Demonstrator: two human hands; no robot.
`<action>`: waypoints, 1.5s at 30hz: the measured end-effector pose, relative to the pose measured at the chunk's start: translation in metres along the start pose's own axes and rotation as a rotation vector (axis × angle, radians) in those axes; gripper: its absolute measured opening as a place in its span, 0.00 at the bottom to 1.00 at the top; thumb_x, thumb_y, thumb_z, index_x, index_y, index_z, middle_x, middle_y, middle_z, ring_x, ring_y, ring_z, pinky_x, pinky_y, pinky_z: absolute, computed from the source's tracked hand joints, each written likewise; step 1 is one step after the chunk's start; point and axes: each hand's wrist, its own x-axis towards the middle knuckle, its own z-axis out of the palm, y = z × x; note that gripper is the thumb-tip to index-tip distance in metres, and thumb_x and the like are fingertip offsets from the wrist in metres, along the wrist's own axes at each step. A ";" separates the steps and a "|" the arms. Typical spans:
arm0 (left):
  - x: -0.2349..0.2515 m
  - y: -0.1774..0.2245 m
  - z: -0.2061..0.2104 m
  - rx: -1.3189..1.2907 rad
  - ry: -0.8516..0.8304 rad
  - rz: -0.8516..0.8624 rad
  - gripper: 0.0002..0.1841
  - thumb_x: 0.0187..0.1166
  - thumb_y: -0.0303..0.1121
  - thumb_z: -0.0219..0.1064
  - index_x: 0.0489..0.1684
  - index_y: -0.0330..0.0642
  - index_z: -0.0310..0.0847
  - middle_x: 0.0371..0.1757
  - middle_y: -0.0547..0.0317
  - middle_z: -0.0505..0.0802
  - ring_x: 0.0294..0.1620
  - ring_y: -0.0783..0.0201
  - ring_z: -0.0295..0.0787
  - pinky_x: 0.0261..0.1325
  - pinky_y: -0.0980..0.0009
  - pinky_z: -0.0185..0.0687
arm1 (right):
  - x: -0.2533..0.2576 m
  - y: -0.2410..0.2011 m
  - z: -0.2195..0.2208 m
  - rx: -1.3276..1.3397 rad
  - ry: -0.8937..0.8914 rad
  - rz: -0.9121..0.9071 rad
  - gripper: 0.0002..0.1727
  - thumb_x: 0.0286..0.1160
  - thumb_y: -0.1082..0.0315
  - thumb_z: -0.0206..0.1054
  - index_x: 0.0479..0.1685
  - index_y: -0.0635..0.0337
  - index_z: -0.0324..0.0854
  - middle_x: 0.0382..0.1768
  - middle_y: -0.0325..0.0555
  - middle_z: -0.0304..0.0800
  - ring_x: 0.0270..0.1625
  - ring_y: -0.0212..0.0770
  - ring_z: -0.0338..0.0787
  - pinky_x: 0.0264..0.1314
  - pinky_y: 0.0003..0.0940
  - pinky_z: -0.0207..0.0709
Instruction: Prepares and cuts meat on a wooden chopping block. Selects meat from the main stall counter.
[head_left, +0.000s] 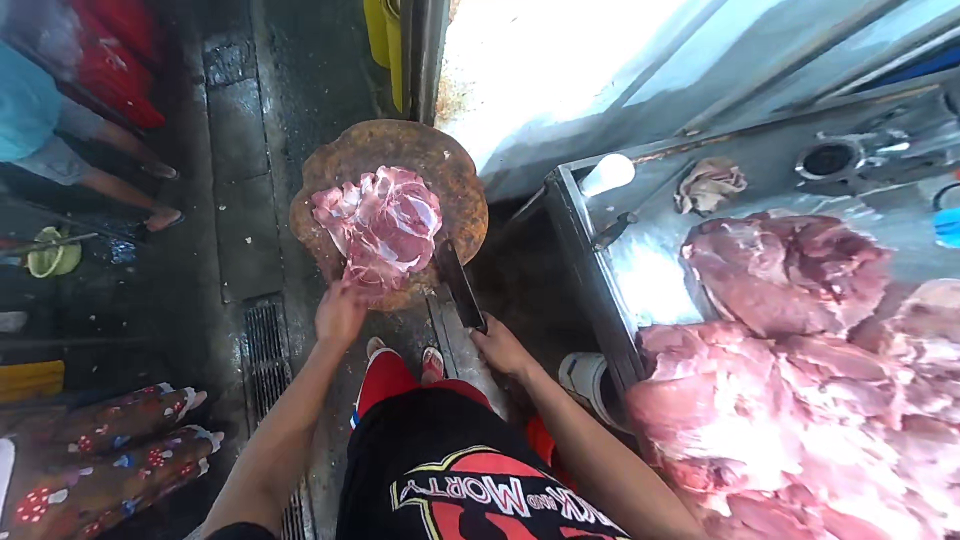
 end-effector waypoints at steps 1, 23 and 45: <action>-0.012 -0.026 0.003 -0.042 -0.037 -0.111 0.20 0.78 0.44 0.69 0.63 0.46 0.87 0.76 0.44 0.82 0.70 0.44 0.85 0.70 0.43 0.84 | 0.002 0.002 -0.001 -0.005 -0.004 -0.005 0.30 0.87 0.54 0.59 0.85 0.55 0.62 0.39 0.50 0.86 0.26 0.41 0.86 0.32 0.42 0.86; 0.005 0.047 0.004 -0.538 -0.021 -0.042 0.27 0.80 0.41 0.69 0.76 0.40 0.77 0.70 0.44 0.87 0.69 0.49 0.87 0.75 0.49 0.81 | -0.024 -0.081 -0.006 -0.399 0.267 -0.109 0.26 0.84 0.52 0.61 0.75 0.57 0.75 0.44 0.54 0.90 0.40 0.51 0.92 0.46 0.56 0.86; 0.006 -0.026 -0.006 -1.251 0.214 -0.279 0.07 0.71 0.27 0.67 0.43 0.39 0.86 0.30 0.55 0.93 0.31 0.61 0.92 0.37 0.57 0.91 | 0.063 -0.205 0.024 -0.874 -0.139 -0.200 0.24 0.89 0.47 0.56 0.55 0.62 0.81 0.42 0.59 0.88 0.48 0.60 0.91 0.53 0.65 0.83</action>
